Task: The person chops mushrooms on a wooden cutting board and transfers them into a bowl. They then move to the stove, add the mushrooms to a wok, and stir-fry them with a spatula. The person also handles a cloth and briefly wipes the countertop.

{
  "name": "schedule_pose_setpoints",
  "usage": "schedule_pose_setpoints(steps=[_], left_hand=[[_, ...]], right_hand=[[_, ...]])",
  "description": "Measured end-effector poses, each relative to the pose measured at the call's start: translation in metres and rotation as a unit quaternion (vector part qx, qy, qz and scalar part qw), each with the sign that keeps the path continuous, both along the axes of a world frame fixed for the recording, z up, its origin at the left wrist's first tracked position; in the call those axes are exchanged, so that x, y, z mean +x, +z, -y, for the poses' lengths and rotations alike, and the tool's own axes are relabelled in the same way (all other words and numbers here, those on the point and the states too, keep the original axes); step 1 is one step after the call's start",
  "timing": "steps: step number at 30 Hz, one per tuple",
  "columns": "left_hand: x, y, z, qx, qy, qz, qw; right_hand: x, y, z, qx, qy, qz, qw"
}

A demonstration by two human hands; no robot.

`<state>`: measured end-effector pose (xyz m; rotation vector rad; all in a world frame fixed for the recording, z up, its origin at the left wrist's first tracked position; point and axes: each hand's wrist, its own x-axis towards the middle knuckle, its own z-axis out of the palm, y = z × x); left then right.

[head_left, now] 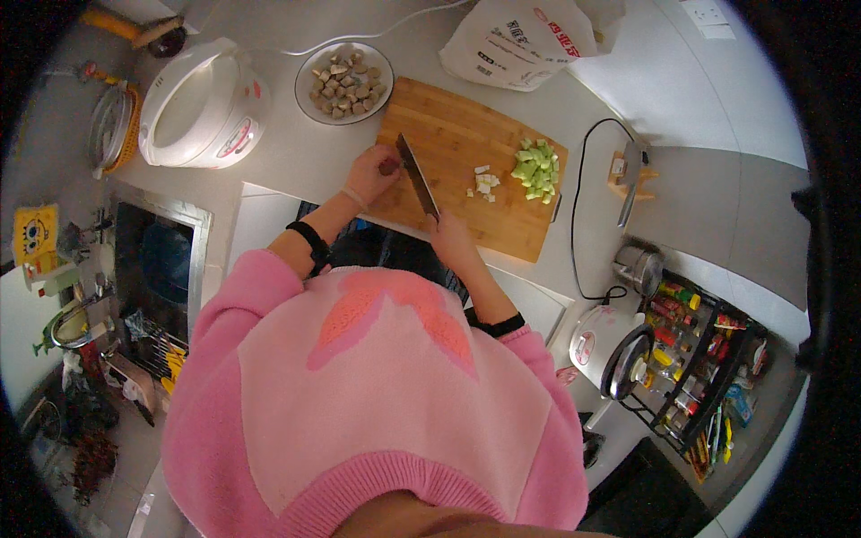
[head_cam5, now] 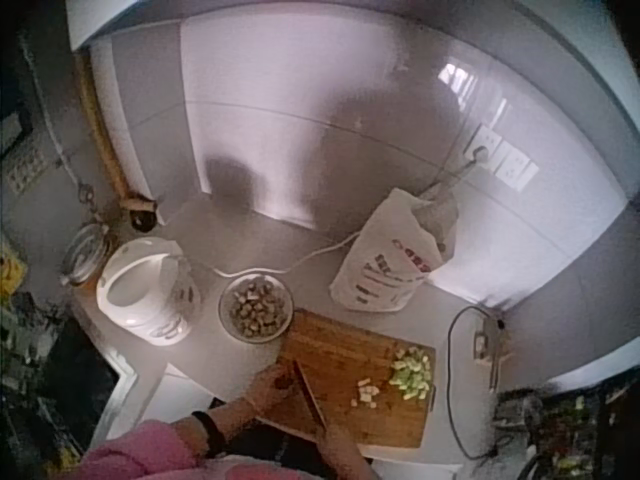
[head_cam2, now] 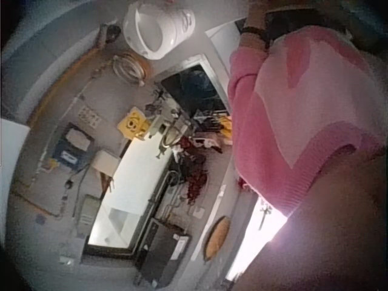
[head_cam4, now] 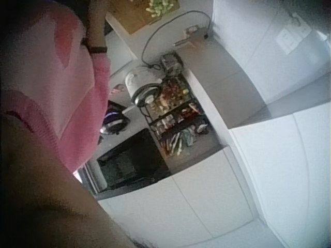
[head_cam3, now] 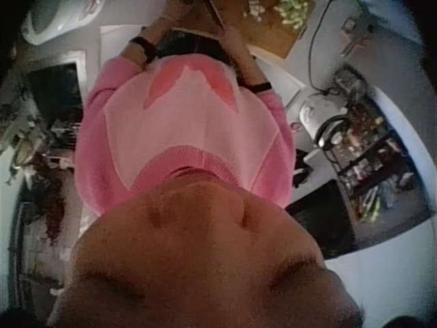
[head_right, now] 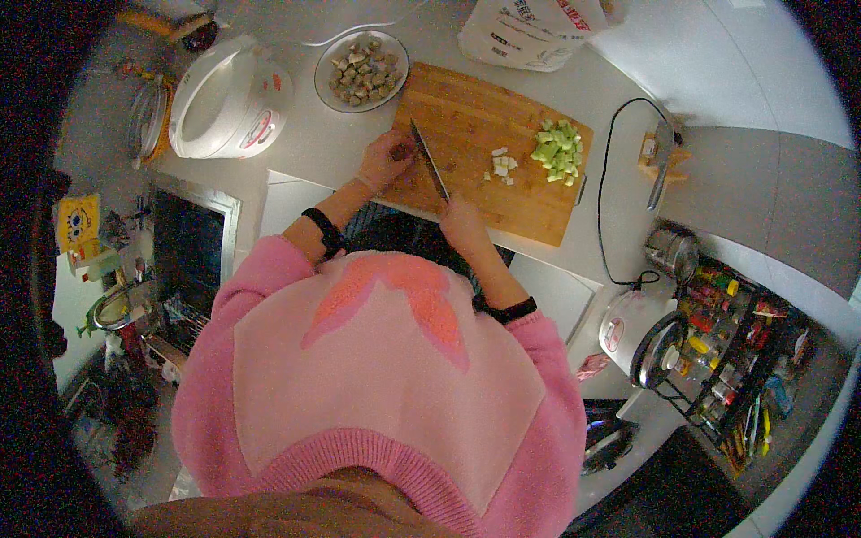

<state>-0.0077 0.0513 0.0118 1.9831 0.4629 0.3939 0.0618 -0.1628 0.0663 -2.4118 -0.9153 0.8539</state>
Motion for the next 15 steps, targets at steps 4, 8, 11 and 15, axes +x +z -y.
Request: schedule_pose_setpoints(steps=[4,8,11,15], left_hand=[[0.000,-0.004,0.000,0.032,-0.007,-0.015,0.999],[0.001,-0.006,0.000,0.027,-0.016,-0.009,0.999],[-0.005,-0.007,-0.005,0.023,-0.025,-0.045,0.998],[0.005,0.015,0.000,-0.074,-0.010,-0.053,0.996]], right_hand=[[0.006,-0.007,-0.017,0.004,0.032,0.016,0.999],[0.007,-0.029,-0.010,0.026,0.000,0.017,1.000],[0.004,-0.016,0.002,0.060,-0.027,0.011,0.998],[0.003,0.015,0.008,0.066,-0.074,-0.006,0.995]])
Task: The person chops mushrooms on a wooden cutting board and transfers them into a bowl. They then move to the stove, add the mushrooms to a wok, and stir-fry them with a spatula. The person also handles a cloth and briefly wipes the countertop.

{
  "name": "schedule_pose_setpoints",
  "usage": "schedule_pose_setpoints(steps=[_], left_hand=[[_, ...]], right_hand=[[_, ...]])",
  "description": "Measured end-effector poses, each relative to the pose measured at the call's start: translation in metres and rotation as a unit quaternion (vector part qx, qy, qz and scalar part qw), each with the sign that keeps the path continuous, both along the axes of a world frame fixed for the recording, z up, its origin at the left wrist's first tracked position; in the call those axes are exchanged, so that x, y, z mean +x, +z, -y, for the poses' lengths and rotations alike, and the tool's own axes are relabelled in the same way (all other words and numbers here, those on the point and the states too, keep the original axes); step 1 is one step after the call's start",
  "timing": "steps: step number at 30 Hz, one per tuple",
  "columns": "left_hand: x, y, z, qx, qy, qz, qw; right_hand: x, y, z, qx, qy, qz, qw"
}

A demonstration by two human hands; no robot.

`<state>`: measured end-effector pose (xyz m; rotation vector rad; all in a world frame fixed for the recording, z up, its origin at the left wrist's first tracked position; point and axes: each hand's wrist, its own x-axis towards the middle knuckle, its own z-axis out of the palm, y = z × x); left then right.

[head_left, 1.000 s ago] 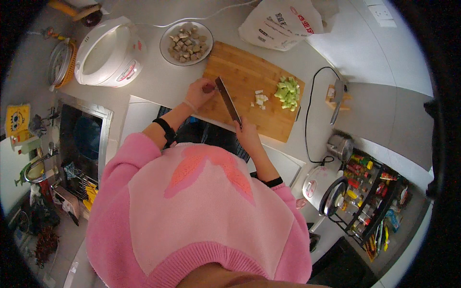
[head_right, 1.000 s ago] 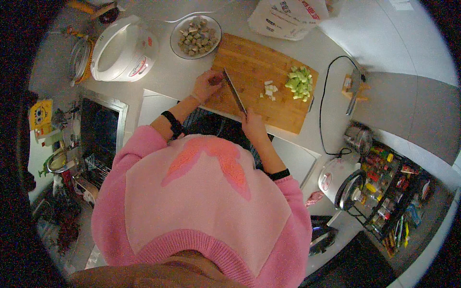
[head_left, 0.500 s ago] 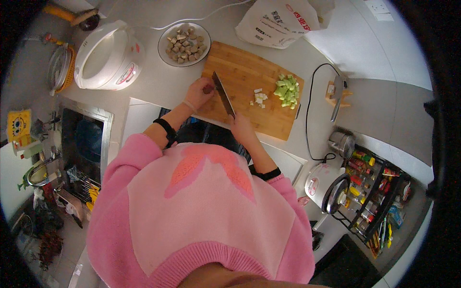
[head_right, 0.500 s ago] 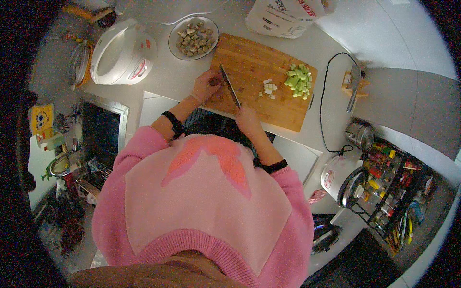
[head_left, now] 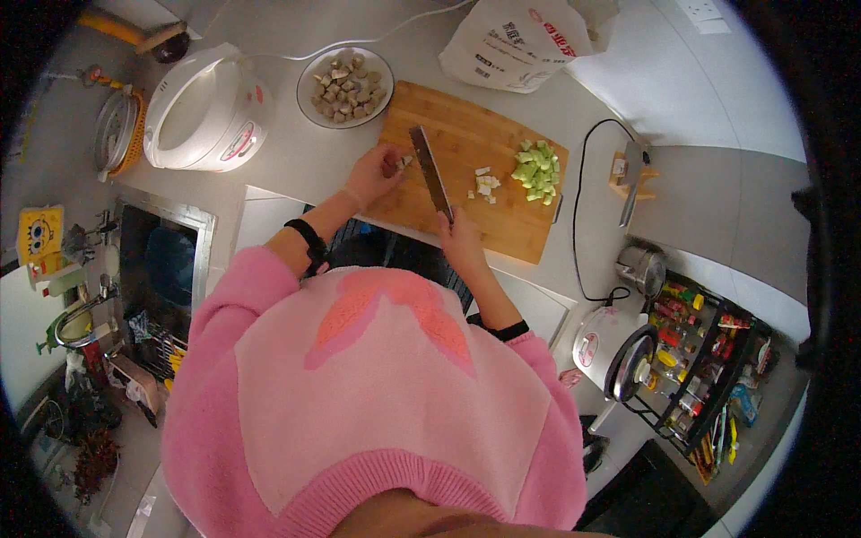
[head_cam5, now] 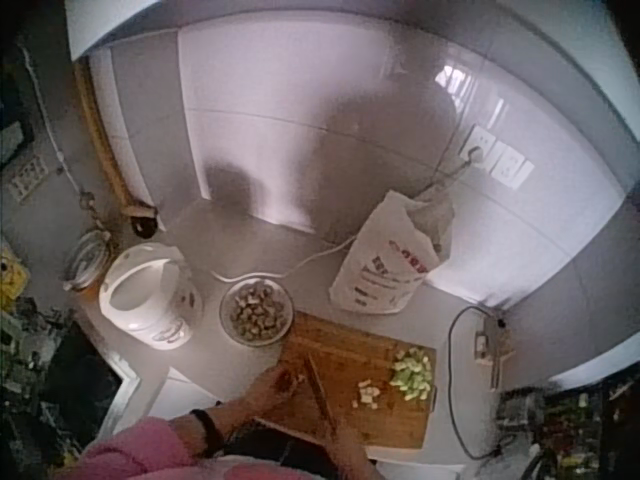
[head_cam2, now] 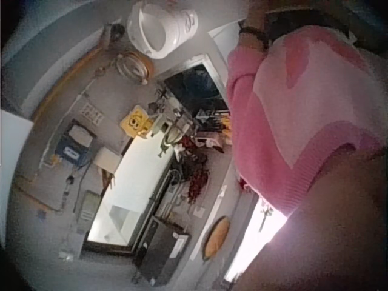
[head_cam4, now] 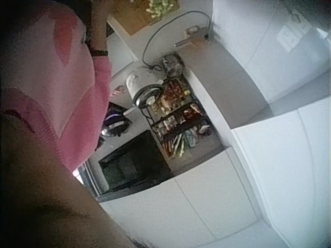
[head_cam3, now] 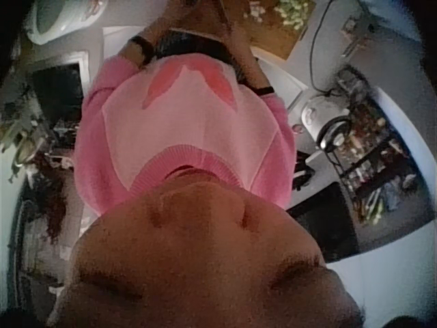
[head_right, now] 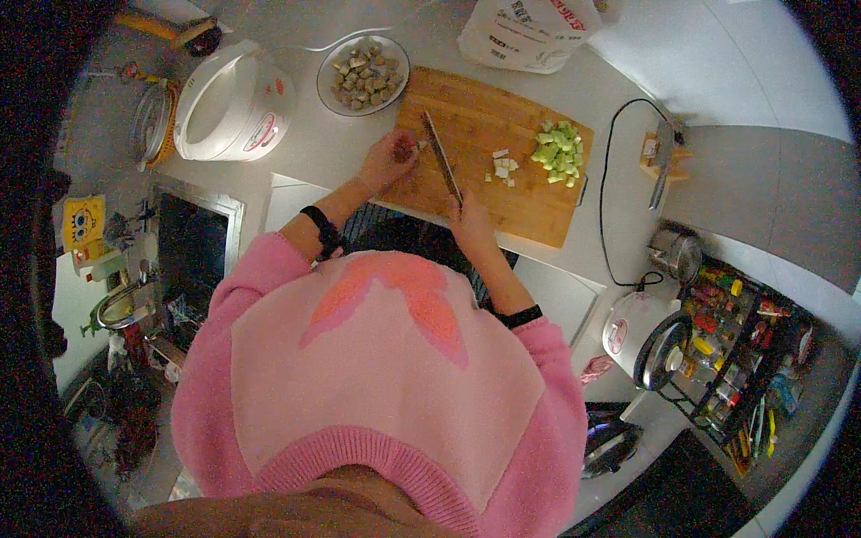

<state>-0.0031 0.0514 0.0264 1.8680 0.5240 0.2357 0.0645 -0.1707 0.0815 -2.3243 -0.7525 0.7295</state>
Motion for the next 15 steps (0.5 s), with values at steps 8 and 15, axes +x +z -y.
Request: schedule_pose_setpoints(steps=[8,15], left_hand=[[0.026,-0.007,-0.010,0.230,-0.106,-0.073,0.965],[0.049,0.004,-0.070,0.152,-0.028,-0.014,0.988]], right_hand=[[0.005,0.003,0.009,0.030,-0.036,0.008,0.999],[0.006,0.007,0.015,0.003,-0.054,-0.008,0.998]])
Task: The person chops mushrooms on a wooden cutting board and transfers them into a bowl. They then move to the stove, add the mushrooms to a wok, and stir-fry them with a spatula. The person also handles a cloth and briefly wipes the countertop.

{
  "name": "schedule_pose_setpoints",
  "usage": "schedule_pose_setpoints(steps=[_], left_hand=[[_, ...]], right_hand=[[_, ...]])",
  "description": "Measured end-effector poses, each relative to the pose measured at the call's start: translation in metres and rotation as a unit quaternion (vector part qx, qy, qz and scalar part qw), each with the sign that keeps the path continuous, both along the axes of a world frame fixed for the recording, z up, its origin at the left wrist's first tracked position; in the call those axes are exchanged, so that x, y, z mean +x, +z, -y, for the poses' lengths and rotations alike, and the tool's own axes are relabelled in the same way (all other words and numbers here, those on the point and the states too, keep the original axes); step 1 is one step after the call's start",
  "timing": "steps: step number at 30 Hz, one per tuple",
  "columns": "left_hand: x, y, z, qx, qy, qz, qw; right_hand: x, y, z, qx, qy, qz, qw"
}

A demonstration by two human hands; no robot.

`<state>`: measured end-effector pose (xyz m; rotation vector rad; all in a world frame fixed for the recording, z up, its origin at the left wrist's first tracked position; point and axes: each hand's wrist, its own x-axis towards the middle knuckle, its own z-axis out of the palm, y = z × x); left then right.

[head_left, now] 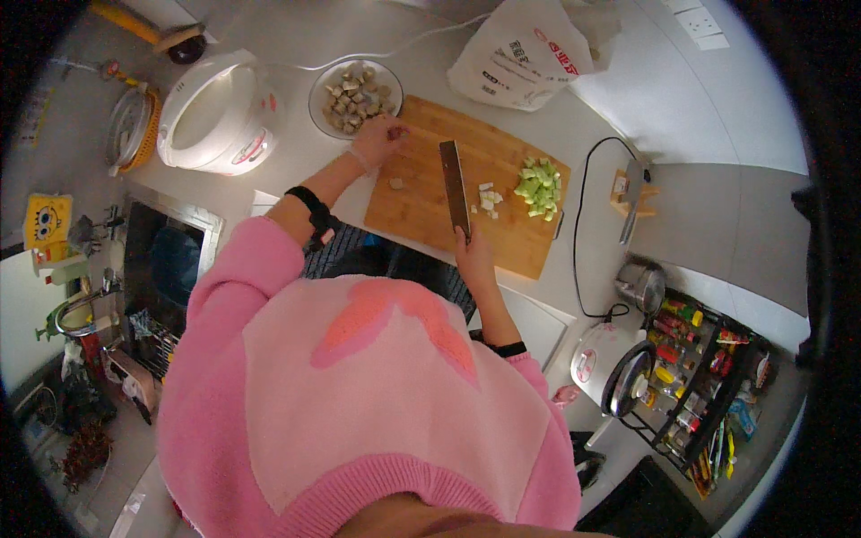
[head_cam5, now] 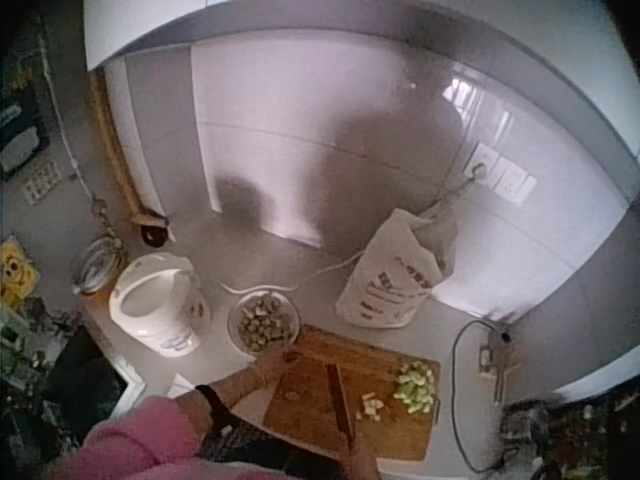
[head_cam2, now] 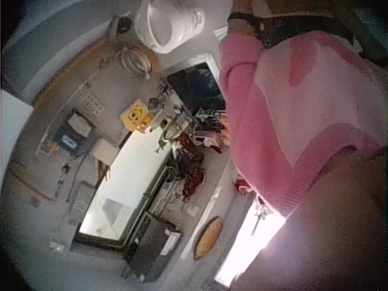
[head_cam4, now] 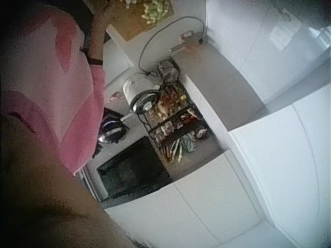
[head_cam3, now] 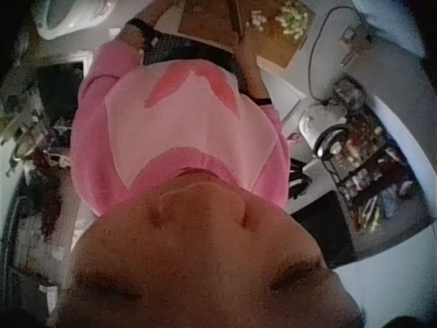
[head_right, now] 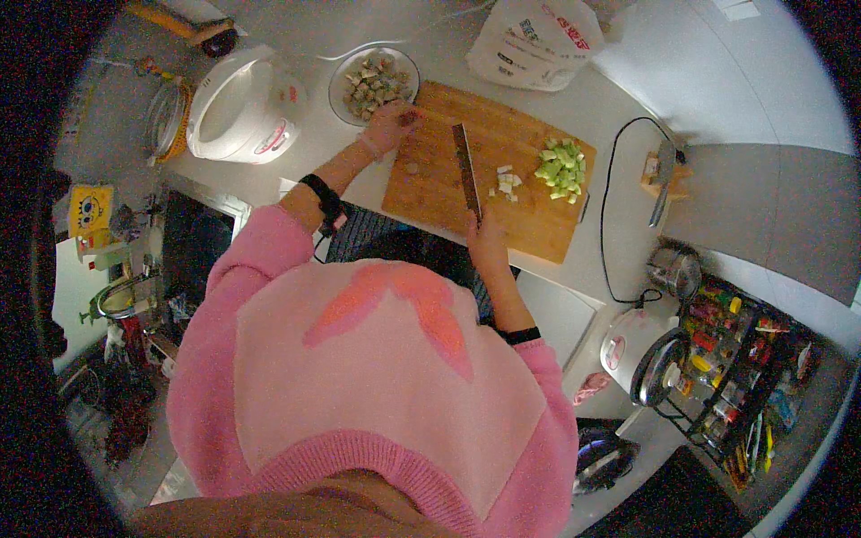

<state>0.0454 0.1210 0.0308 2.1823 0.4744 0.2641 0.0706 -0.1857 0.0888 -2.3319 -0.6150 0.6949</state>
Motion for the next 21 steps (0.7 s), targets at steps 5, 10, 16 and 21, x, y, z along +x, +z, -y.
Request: schedule_pose_setpoints(steps=[5,10,16,21], left_hand=[[-0.017,-0.005,0.006,-0.066,-0.072,-0.028,0.995],[-0.055,-0.030,0.034,-0.042,-0.189,0.011,0.981],[-0.033,-0.004,0.027,0.023,-0.098,-0.021,0.995],[0.018,0.041,-0.030,0.004,0.061,-0.072,0.996]], right_hand=[[0.003,-0.012,0.006,0.025,-0.001,0.026,0.999],[0.004,-0.010,0.000,0.066,-0.004,0.009,0.998],[0.009,-0.010,-0.007,0.014,-0.011,0.017,1.000],[0.012,-0.005,-0.008,-0.015,-0.007,0.021,1.000]])
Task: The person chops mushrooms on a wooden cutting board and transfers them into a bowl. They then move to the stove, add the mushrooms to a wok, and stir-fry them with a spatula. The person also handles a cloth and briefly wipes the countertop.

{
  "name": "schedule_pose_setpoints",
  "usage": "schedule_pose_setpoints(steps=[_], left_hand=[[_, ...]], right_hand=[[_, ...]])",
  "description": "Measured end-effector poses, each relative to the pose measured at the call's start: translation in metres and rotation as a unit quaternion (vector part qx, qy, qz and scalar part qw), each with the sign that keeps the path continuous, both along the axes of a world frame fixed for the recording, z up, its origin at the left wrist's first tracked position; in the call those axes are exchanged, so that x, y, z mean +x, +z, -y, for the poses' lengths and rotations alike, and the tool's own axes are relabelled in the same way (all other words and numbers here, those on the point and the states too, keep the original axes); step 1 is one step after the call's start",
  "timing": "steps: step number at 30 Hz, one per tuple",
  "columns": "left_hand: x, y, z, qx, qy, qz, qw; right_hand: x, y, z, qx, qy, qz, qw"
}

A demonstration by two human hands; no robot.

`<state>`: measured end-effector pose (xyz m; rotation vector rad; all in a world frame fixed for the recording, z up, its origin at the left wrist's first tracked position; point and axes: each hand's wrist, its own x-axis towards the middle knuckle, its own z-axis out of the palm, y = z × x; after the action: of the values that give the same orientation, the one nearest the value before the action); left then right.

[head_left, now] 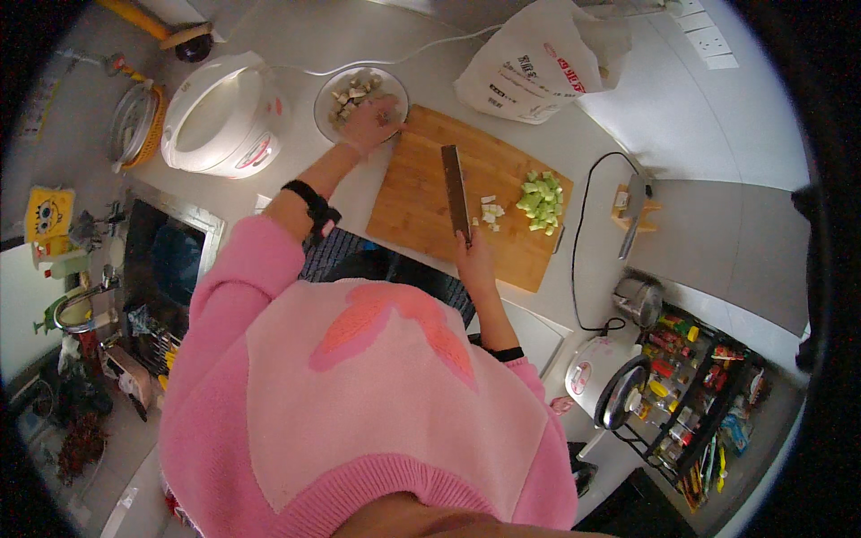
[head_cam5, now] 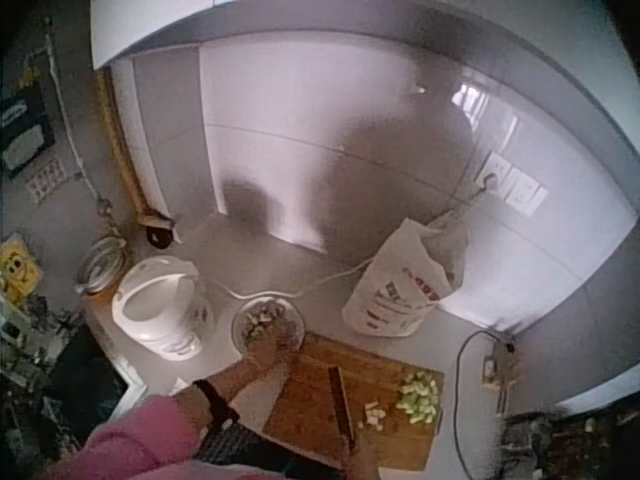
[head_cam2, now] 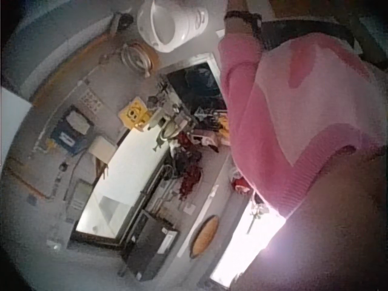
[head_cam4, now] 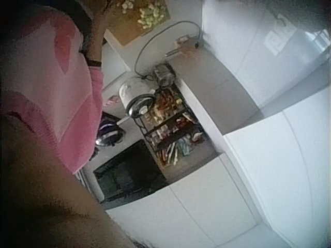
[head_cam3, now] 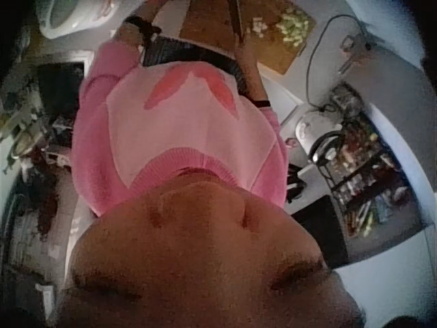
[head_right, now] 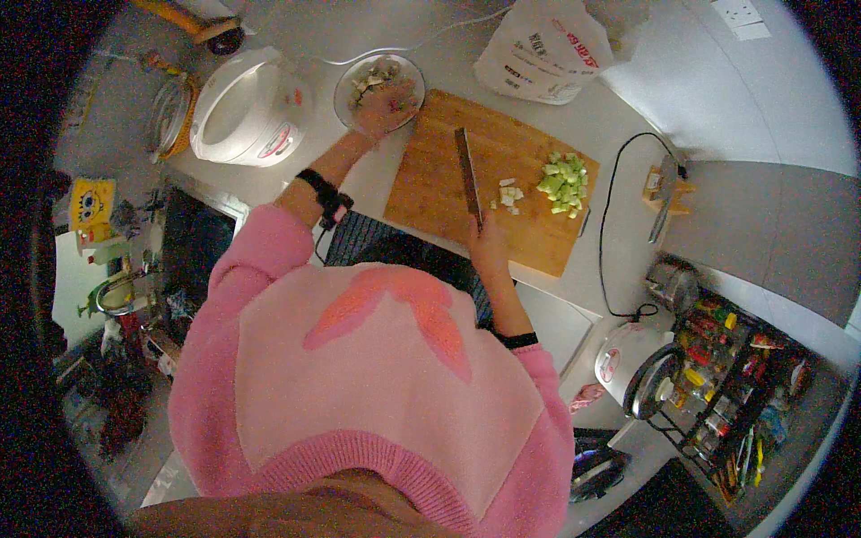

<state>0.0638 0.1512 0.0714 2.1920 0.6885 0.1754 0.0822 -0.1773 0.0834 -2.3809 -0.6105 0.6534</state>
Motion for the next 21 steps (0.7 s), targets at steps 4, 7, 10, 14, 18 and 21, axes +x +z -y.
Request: schedule_pose_setpoints(steps=[4,7,10,14,18,21], left_hand=[[-0.001,-0.088,-0.081,0.232,0.118,0.054,0.964],[-0.006,-0.077,-0.094,0.240,0.111,-0.050,0.963],[-0.005,-0.063,-0.100,0.197,0.084,-0.095,0.972],[-0.012,-0.050,-0.075,0.179,0.097,0.028,0.979],[-0.024,-0.023,-0.004,0.087,0.037,0.178,0.980],[-0.041,-0.039,0.042,-0.036,0.036,0.208,0.977]], right_hand=[[0.000,-0.002,0.002,-0.013,0.029,0.031,0.999],[-0.001,-0.002,0.006,-0.003,0.013,0.012,1.000],[-0.001,-0.003,0.008,0.017,0.002,0.024,1.000],[-0.001,-0.016,0.013,0.072,-0.010,0.034,0.997],[0.000,0.011,-0.002,0.045,0.006,-0.034,0.998],[-0.002,-0.003,-0.002,0.059,0.036,-0.024,0.997]])
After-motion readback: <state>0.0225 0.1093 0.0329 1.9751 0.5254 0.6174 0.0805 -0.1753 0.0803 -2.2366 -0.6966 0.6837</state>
